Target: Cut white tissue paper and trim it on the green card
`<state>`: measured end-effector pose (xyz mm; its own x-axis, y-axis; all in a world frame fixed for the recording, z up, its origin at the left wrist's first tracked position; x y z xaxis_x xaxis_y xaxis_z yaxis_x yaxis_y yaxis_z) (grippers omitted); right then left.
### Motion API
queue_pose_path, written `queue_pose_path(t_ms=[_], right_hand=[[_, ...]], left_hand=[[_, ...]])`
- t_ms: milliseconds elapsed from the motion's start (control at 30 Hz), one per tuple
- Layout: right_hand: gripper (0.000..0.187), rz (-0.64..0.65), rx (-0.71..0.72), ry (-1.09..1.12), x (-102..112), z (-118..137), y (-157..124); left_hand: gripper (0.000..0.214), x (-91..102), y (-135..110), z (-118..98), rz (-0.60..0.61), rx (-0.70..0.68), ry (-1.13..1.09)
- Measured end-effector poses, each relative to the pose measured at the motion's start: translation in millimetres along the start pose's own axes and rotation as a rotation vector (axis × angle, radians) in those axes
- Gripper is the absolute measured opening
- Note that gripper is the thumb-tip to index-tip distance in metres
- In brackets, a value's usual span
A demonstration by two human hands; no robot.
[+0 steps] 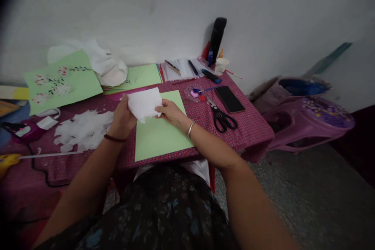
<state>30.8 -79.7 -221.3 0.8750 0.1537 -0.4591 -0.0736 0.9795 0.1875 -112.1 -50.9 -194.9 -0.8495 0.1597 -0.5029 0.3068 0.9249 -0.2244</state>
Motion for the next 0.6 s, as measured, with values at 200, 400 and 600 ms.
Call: queue_pose_path(t_ms=[200, 400, 600], right_hand=[[0.025, -0.11, 0.135, -0.034, 11.9, 13.0, 5.9], [0.02, -0.098, 0.14, -0.137, 19.4, 21.6, 9.6], [0.025, -0.118, 0.114, -0.1, 23.3, 28.2, 6.8]], left_hand=[[0.036, -15.7, -5.7, 12.3, 0.148, -0.01, 0.134], [0.031, 3.6, -0.3, 16.5, -0.068, -0.154, 0.159], [0.034, 13.5, -4.0, -4.8, -0.212, -0.296, 0.115]])
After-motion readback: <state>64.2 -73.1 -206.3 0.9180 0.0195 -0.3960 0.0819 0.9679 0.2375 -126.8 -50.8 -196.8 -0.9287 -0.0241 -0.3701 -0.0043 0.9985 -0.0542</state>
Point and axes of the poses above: each hand's wrist, its own y-axis towards the middle knuckle, its own x-axis out of the back of the hand, z = x × y, the point moved 6 cm from there along y, towards the middle knuckle, and after that the axes turned 15 degrees about x, right-handed, at the moved point
